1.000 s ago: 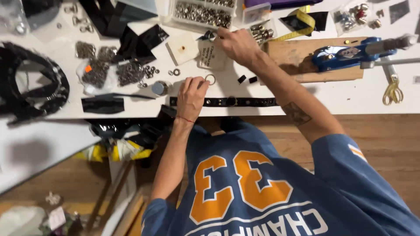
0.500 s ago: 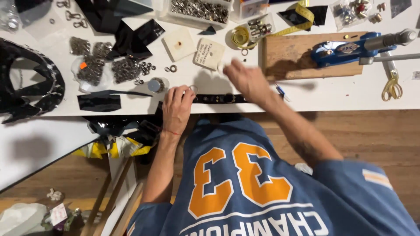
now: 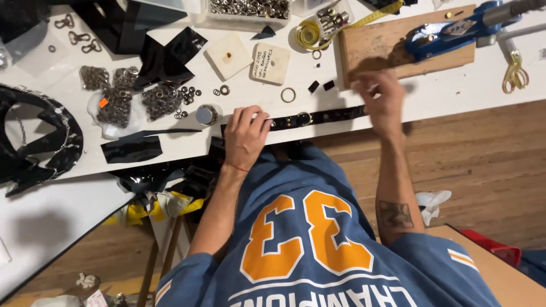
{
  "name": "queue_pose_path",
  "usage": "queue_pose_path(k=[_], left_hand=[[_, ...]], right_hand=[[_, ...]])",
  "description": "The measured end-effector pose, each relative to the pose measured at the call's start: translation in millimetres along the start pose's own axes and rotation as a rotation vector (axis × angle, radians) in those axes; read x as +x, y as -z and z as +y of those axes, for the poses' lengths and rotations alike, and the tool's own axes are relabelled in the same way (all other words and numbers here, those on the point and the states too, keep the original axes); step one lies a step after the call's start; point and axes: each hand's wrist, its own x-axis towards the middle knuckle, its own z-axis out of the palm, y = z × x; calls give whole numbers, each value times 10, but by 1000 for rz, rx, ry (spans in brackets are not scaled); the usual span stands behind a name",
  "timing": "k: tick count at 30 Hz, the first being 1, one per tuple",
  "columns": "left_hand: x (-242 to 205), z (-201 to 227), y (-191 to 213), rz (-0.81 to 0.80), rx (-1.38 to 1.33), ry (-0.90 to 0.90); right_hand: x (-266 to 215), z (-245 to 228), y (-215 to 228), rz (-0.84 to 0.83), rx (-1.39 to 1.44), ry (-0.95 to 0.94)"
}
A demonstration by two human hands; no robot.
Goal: The person attaches metal studs to a black leather strap, pressing each stud through a hole by hand and using a pen to mark positions on the strap. They handle the strap piece by piece at a cluttered work table, turning it over and aligning studs along its length.
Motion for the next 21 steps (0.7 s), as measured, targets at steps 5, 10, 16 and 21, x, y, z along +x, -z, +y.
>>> queue_pose_path(k=[5,10,16,21], left_hand=[[213,237,-232,-11,-105,-61],[538,400,-630,-48,-136,-157],[801,468,-1051,-59,-62,-178],[774,538,-1194,-45,-22,-139]], right_hand=[[-449,210,352,216,138,-287],[-785,476,356,240,221,-415],[-747,476,207,129,160,-295],[-676,460,302,48,97,-191]])
